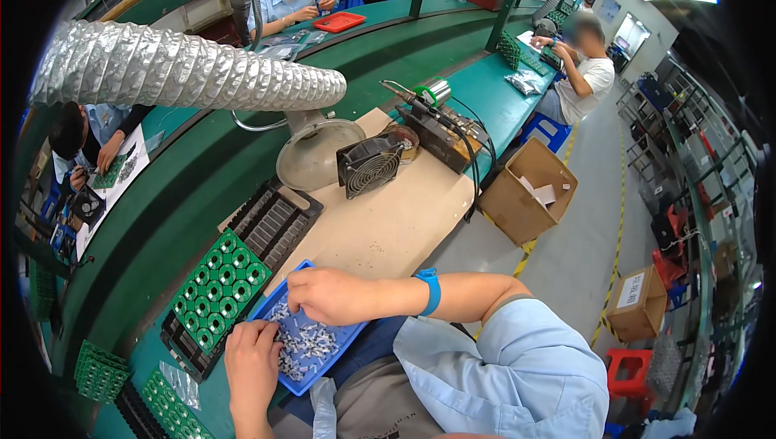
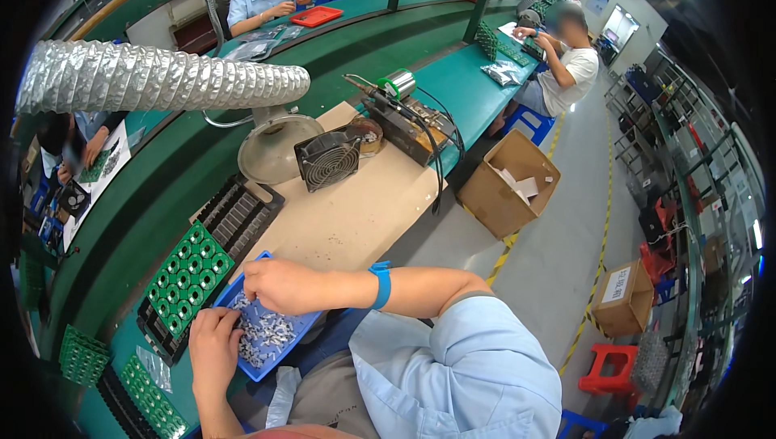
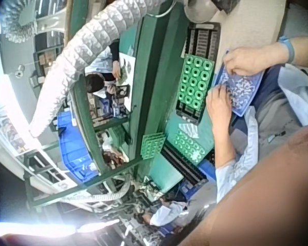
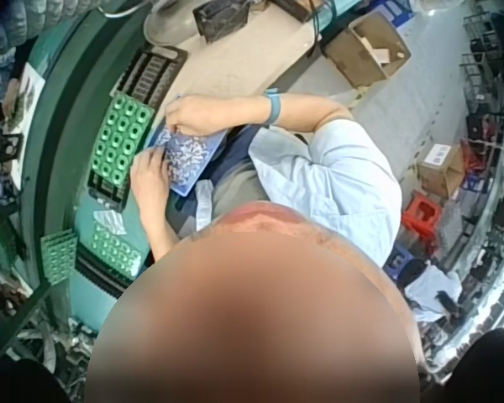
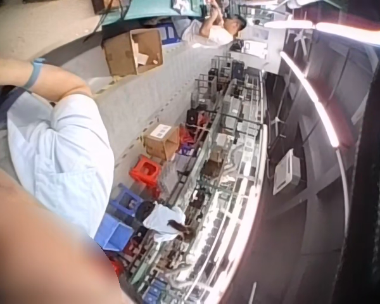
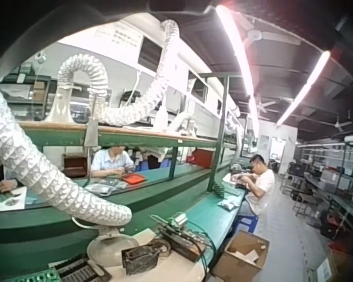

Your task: Assembling small electronic components into a mounting tray.

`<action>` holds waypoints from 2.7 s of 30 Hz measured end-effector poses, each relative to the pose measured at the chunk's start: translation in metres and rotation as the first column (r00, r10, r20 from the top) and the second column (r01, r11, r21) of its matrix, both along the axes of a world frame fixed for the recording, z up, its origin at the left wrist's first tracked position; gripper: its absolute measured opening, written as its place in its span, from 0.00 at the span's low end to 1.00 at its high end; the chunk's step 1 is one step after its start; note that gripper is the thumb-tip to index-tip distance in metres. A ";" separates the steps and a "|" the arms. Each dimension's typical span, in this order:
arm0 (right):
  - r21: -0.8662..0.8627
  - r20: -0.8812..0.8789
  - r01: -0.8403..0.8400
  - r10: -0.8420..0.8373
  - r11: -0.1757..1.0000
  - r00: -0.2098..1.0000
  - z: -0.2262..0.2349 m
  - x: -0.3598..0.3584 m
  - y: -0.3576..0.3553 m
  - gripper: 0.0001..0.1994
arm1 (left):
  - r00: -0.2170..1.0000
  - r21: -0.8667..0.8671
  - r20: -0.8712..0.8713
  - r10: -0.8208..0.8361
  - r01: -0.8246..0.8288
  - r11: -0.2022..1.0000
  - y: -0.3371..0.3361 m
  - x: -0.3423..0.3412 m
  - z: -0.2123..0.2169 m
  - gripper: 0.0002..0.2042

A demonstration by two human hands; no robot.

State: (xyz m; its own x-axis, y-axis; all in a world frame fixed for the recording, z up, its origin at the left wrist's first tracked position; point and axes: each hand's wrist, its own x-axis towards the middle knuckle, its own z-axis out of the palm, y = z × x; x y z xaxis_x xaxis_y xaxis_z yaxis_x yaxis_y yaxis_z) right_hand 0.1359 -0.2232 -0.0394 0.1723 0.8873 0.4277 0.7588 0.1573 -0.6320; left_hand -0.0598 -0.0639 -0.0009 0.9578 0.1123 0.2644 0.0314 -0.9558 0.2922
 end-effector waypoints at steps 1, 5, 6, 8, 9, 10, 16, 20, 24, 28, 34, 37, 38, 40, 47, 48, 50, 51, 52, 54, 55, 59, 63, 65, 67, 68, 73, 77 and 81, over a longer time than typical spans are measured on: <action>0.015 -0.002 0.000 0.000 1.000 1.000 0.001 0.000 -0.001 0.09 | 1.000 0.036 0.001 0.016 -0.016 0.999 -0.001 0.000 -0.001 0.11; 0.067 -0.023 0.011 -0.010 0.998 1.000 0.000 -0.003 0.002 0.09 | 0.998 0.037 -0.065 0.008 -0.006 0.999 0.005 -0.002 -0.004 0.10; 0.085 -0.029 0.014 -0.012 0.996 1.000 -0.001 -0.003 0.003 0.09 | 0.996 0.038 -0.085 0.006 -0.003 0.999 0.005 -0.001 -0.005 0.09; 0.089 -0.044 0.029 -0.025 0.996 0.999 -0.003 -0.004 0.005 0.09 | 0.995 0.050 -0.098 -0.001 0.006 0.999 0.005 -0.001 -0.005 0.09; 0.092 -0.056 0.038 -0.033 0.995 0.998 -0.004 -0.004 0.006 0.08 | 0.994 0.062 -0.108 -0.004 0.011 0.998 0.005 0.000 -0.005 0.09; 0.096 -0.069 0.047 -0.041 0.994 0.997 -0.005 -0.004 0.007 0.08 | 0.993 0.075 -0.118 -0.007 0.016 0.997 0.005 0.000 -0.005 0.08; 0.131 -0.096 0.041 -0.028 0.991 0.995 -0.006 0.001 0.010 0.06 | 0.995 -0.097 -0.067 -0.071 0.064 0.993 0.008 -0.001 0.005 0.06; 0.135 -0.104 0.011 0.003 0.991 0.995 -0.003 0.004 0.011 0.05 | 0.997 -0.210 -0.063 -0.054 0.040 0.977 0.016 -0.004 0.013 0.05; 0.141 -0.159 -0.032 0.054 0.990 0.986 0.008 -0.001 0.014 0.04 | 0.999 -0.316 -0.039 -0.007 -0.006 0.949 0.015 -0.002 0.007 0.05; 0.158 -0.229 -0.048 0.084 0.986 0.970 0.009 -0.011 0.022 0.04 | 0.998 -0.390 -0.002 0.058 -0.054 0.919 0.005 0.004 0.005 0.04; 0.192 -0.261 -0.002 0.053 0.981 0.964 0.003 -0.022 0.032 0.05 | 0.986 -0.410 0.067 0.153 -0.113 0.905 -0.007 0.010 0.007 0.04; 0.198 -0.242 0.010 0.039 0.980 0.969 0.003 -0.024 0.032 0.05 | 0.982 -0.411 0.085 0.170 -0.121 0.904 -0.007 0.010 0.006 0.03; 0.203 -0.236 0.012 0.038 0.979 0.971 0.002 -0.025 0.032 0.05 | 0.979 -0.409 0.102 0.179 -0.123 0.904 -0.006 0.009 0.004 0.03; 0.214 -0.224 0.014 0.035 0.977 0.974 0.000 -0.026 0.031 0.05 | 0.971 -0.405 0.136 0.197 -0.127 0.905 -0.005 0.006 0.000 0.03; 0.248 -0.212 0.046 0.008 0.968 0.977 0.003 -0.033 0.029 0.05 | 0.961 -0.419 0.190 0.201 -0.106 0.902 -0.008 0.006 0.003 0.02; 0.256 -0.212 0.055 0.000 0.965 0.977 0.003 -0.033 0.029 0.05 | 0.961 -0.420 0.189 0.200 -0.105 0.901 -0.008 0.006 0.003 0.02; 0.270 -0.211 0.075 -0.017 0.960 0.977 0.004 -0.033 0.028 0.05 | 0.962 -0.422 0.188 0.196 -0.101 0.901 -0.007 0.006 0.002 0.02; 0.277 -0.210 0.086 -0.027 0.957 0.977 0.005 -0.033 0.027 0.05 | 0.963 -0.424 0.188 0.193 -0.098 0.900 -0.006 0.006 0.001 0.01; 0.280 -0.212 0.085 -0.025 0.956 0.977 0.008 -0.033 0.027 0.05 | 0.963 -0.422 0.187 0.194 -0.100 0.901 -0.003 0.005 -0.001 0.01; 0.289 -0.262 0.063 0.015 0.955 0.965 0.015 -0.028 0.026 0.04 | 0.966 -0.509 0.159 0.205 -0.098 0.855 0.005 0.003 -0.006 0.01; 0.294 -0.287 0.053 0.035 0.954 0.957 0.018 -0.025 0.026 0.04 | 0.967 -0.551 0.144 0.209 -0.097 0.829 0.009 0.003 -0.009 0.01; 0.383 -0.324 0.044 0.090 0.923 0.942 0.033 -0.023 0.036 0.04 | 0.968 -0.889 0.083 0.238 -0.036 0.456 0.012 0.009 -0.007 0.05; 0.469 -0.341 0.050 0.129 0.882 0.931 0.041 -0.015 0.052 0.04 | 0.978 -0.997 0.052 0.203 0.061 -0.040 0.018 0.025 -0.004 0.10; 0.474 -0.353 0.051 0.137 0.879 0.926 0.043 -0.008 0.060 0.04 | 0.985 -0.979 0.109 0.132 0.130 -0.160 0.027 0.034 -0.007 0.13; 0.477 -0.362 0.055 0.139 0.877 0.922 0.045 -0.003 0.068 0.03 | 0.986 -0.963 0.137 0.098 0.156 -0.221 0.029 0.042 -0.010 0.15; 0.482 -0.377 0.061 0.144 0.874 0.915 0.045 0.000 0.073 0.03 | 0.980 -0.954 0.118 0.158 0.156 -0.258 0.029 0.046 -0.011 0.15; 0.504 -0.445 0.082 0.177 0.860 0.878 0.046 0.010 0.091 0.03 | 0.929 -0.904 0.002 0.371 0.160 -0.397 0.028 0.065 -0.013 0.15; 0.528 -0.498 0.082 0.229 0.845 0.837 0.044 0.012 0.100 0.02 | 0.867 -0.857 -0.123 0.482 0.152 -0.492 0.030 0.073 -0.010 0.17; 0.528 -0.560 0.121 0.237 0.841 0.794 0.041 0.008 0.102 0.01 | 0.951 -0.898 0.127 0.282 0.231 -0.375 0.032 0.070 -0.013 0.18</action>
State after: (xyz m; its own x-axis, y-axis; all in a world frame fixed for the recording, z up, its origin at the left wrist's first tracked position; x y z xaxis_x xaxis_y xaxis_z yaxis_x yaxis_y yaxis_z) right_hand 0.1439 -0.1207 0.0016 0.4993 0.5787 0.6448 0.2449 0.6196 -0.7457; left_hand 0.0101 -0.0324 -0.0141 0.8826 0.4613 -0.0906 -0.2510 0.6254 0.7388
